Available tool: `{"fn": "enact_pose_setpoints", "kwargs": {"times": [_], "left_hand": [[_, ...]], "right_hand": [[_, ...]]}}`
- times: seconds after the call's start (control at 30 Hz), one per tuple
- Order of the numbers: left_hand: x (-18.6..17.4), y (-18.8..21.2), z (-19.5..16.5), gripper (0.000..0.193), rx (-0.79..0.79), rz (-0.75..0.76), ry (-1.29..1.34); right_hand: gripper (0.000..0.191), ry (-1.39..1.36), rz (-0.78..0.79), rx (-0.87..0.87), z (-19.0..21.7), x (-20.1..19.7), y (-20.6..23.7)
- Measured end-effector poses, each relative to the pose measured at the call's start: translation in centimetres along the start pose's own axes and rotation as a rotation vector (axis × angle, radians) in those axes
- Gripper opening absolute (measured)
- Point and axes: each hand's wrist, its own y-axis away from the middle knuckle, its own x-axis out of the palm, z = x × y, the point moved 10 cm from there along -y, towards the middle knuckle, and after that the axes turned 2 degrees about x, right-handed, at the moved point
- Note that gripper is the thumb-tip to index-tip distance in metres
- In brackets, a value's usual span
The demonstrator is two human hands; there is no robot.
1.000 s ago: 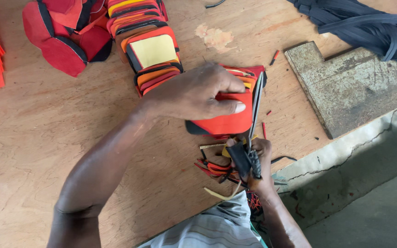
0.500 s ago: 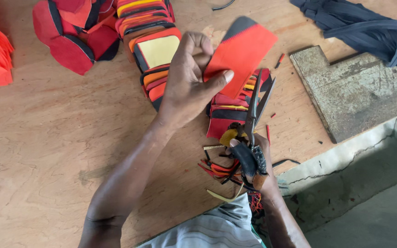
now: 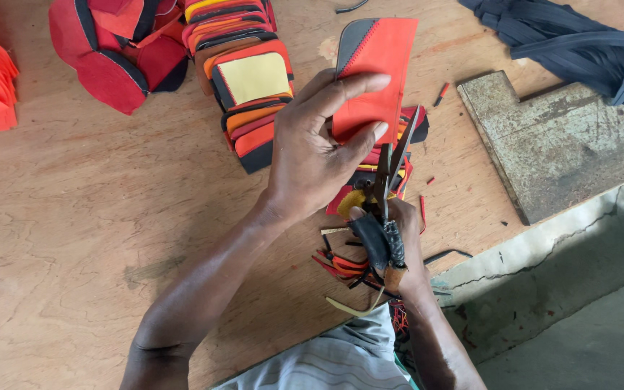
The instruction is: The person uses shears to trim excess fabric and loose threads from the edges of small multi-colored pouches. They handle each pouch one at a time, rotate it to access different sides, and place the trimmed pieces back into a stack on the table.
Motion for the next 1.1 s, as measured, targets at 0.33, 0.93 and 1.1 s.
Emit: {"fn": "enact_pose_setpoints", "kwargs": {"times": [0.33,0.93,1.1], "left_hand": [[0.0,0.2,-0.6,0.045,0.058,-0.024,-0.013],[0.5,0.1,-0.7,0.045,-0.009,0.008,0.100],[0.5,0.1,-1.2,0.045,0.053,0.013,0.115]], "right_hand": [[0.032,-0.046,-0.035,0.046,-0.6,-0.3,0.0],[0.039,-0.071,-0.268,-0.110,-7.3,-0.2,1.2],[0.033,-0.129,-0.128,0.043,-8.2,0.4,0.4]]}}
